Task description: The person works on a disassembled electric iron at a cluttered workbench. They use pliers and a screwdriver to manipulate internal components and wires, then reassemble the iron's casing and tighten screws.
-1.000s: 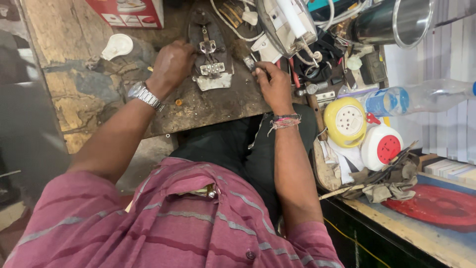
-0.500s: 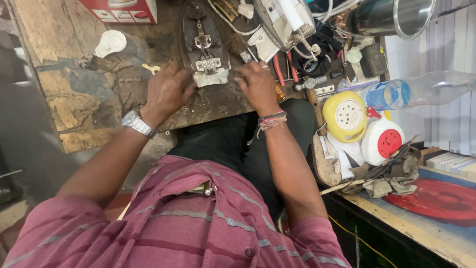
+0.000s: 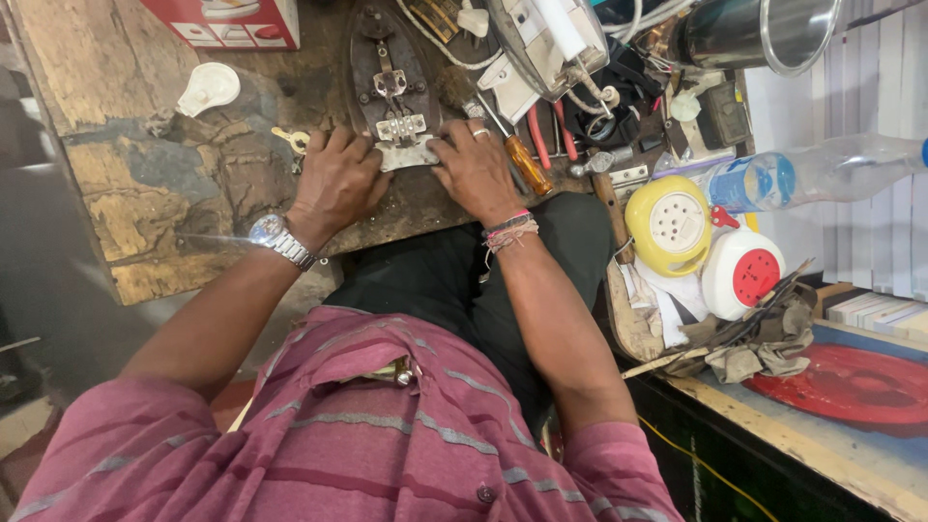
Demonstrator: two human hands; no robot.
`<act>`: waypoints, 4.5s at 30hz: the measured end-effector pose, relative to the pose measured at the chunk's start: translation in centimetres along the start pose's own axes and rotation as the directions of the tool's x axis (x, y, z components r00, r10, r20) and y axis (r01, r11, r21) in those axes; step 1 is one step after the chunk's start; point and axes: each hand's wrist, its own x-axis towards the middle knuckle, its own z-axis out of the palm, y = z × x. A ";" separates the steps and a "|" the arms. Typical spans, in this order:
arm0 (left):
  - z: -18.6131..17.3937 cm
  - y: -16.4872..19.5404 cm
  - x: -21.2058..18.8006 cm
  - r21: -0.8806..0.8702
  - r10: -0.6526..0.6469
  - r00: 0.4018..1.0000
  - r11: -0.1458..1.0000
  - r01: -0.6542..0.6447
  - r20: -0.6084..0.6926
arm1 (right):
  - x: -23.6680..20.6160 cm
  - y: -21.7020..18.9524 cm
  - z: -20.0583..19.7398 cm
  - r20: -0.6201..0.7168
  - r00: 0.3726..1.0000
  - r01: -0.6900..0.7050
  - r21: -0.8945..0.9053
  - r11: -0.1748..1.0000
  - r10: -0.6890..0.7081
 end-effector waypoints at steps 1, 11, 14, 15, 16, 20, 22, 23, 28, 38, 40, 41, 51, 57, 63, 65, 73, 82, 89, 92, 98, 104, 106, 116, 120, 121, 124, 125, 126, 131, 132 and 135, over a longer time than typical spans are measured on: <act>0.1 0.0 -0.1 0.011 0.017 1.000 1.000 -0.016 -0.021 | 0.0 -0.1 0.0 -0.013 1.000 0.016 -0.019 1.000 -0.016; 0.3 -0.1 -0.2 0.060 0.108 0.994 0.993 -0.106 -0.025 | -0.5 0.1 -0.3 0.038 0.971 0.238 -0.243 0.940 -0.235; 0.1 -0.3 0.0 0.065 0.135 0.991 0.989 -0.134 -0.010 | -0.2 0.2 -0.5 0.062 0.958 0.286 -0.303 0.909 -0.281; 0.0 -0.3 0.0 0.063 0.136 0.991 0.989 -0.135 -0.006 | -0.2 0.1 -0.5 0.068 0.953 0.300 -0.326 0.897 -0.294; -0.1 -0.2 0.0 0.061 0.137 0.991 0.989 -0.137 0.002 | -0.2 0.0 -0.4 0.063 0.944 0.324 -0.361 0.875 -0.323; -0.3 0.3 0.1 0.060 0.107 0.993 0.993 -0.104 -0.046 | -0.2 -0.3 -0.3 0.059 0.922 0.367 -0.449 0.815 -0.383; -0.3 0.6 0.1 0.050 0.073 0.997 0.996 -0.072 -0.014 | -0.2 -0.5 -0.1 0.055 0.917 0.373 -0.465 0.803 -0.394; -0.2 0.7 0.1 0.080 0.087 0.996 0.993 -0.085 -0.019 | -0.2 -0.5 0.0 0.050 0.916 0.372 -0.478 0.796 -0.399; 0.6 0.4 0.5 0.142 0.155 0.988 0.977 -0.157 0.022 | -0.5 -0.4 0.2 0.038 0.929 0.339 -0.489 0.804 -0.369; 0.3 1.5 0.1 0.184 0.134 0.990 0.975 -0.123 -0.046 | -0.1 0.7 -0.1 0.158 0.865 0.486 -0.499 0.717 -0.476; 0.1 1.7 0.3 0.274 0.161 0.986 0.950 -0.147 -0.030 | -0.1 0.8 0.1 0.175 0.851 0.508 -0.510 0.694 -0.495; 0.2 1.8 0.4 0.283 0.184 0.983 0.942 -0.180 0.014 | -0.1 0.8 0.1 0.173 0.848 0.510 -0.519 0.686 -0.500; 0.3 1.7 1.0 0.282 0.312 0.939 0.897 -0.341 0.144 | -0.8 1.4 1.3 0.112 0.835 0.511 -0.521 0.683 -0.539; 0.7 1.6 1.0 0.291 0.314 0.938 0.892 -0.345 0.148 | -0.7 1.9 1.9 0.138 0.824 0.539 -0.488 0.686 -0.549; 0.1 1.8 -0.4 0.202 0.111 0.994 0.973 -0.113 0.018 | -1.4 -0.3 0.5 0.033 0.969 0.243 -0.319 0.916 -0.246; -0.4 1.9 -1.9 0.141 0.022 0.997 0.990 -0.011 -0.078 | -1.9 0.0 -1.3 -0.012 0.978 0.196 -0.286 0.938 -0.208; 0.5 3.5 -4.3 -0.110 -0.299 0.954 0.947 0.301 0.037 | -0.9 0.1 -3.8 -0.178 0.971 0.140 -0.106 0.985 -0.157; 2.1 5.0 -3.3 -0.166 -0.383 0.924 0.912 0.375 -0.016 | -1.1 2.0 -5.7 -0.332 0.943 0.005 -0.003 1.000 -0.006; 1.5 4.8 -2.4 -0.124 -0.156 0.985 0.982 0.145 -0.079 | -1.4 2.8 -5.6 -0.349 0.937 0.001 0.009 1.000 0.002; 0.8 5.4 -2.6 -0.195 -0.176 0.979 0.968 0.155 -0.098 | -1.4 2.5 -5.2 -0.358 0.934 -0.010 0.027 1.000 0.019; -3.1 -1.8 -5.7 0.002 -0.210 0.914 0.974 0.225 -0.348 | -1.2 2.4 -5.1 -0.355 0.934 -0.007 0.067 0.998 0.031; -7.3 -12.6 -9.0 0.034 -0.525 0.829 0.840 0.541 -0.194 | -1.5 2.9 -5.3 -0.309 0.950 -0.006 0.077 0.997 0.030; -7.2 -14.3 -9.1 0.069 -0.504 0.847 0.851 0.520 -0.171 | -1.3 2.9 -5.1 -0.315 0.949 -0.005 0.073 0.997 0.027; -6.3 -14.4 -6.9 0.001 -0.481 0.797 0.856 0.517 -0.365 | -1.7 3.2 -4.2 -0.301 0.952 -0.032 0.090 0.995 0.058; -4.8 -8.3 -6.8 -0.086 -0.501 0.859 0.865 0.494 -0.104 | -2.0 3.3 -4.1 -0.288 0.954 -0.050 0.113 0.992 0.081; -4.3 -7.1 -6.8 -0.110 -0.444 0.890 0.894 0.433 -0.102 | -2.0 3.2 -4.0 -0.286 0.955 -0.048 0.113 0.992 0.079; -3.5 -5.6 -6.4 -0.160 -0.388 0.919 0.914 0.373 -0.075 | -2.1 3.0 -3.8 -0.274 0.959 -0.049 0.118 0.992 0.080; -3.3 -5.6 -6.3 -0.169 -0.377 0.925 0.916 0.365 -0.046 | -2.2 2.9 -3.8 -0.268 0.960 -0.053 0.125 0.991 0.086; -3.1 -5.8 -6.0 -0.176 -0.363 0.932 0.919 0.354 -0.020 | -2.1 2.9 -3.8 -0.267 0.959 -0.058 0.132 0.990 0.092; -2.1 -6.2 -5.3 -0.183 -0.313 0.950 0.933 0.309 0.007 | -2.1 3.1 -3.8 -0.277 0.955 -0.073 0.139 0.988 0.109; -1.9 -6.2 -5.3 -0.189 -0.302 0.953 0.936 0.296 -0.002 | -2.1 3.1 -3.7 -0.273 0.955 -0.076 0.146 0.986 0.114; -1.5 -6.2 -5.5 -0.167 -0.271 0.962 0.949 0.269 0.013 | -2.2 3.2 -3.5 -0.265 0.960 -0.056 0.153 0.987 0.095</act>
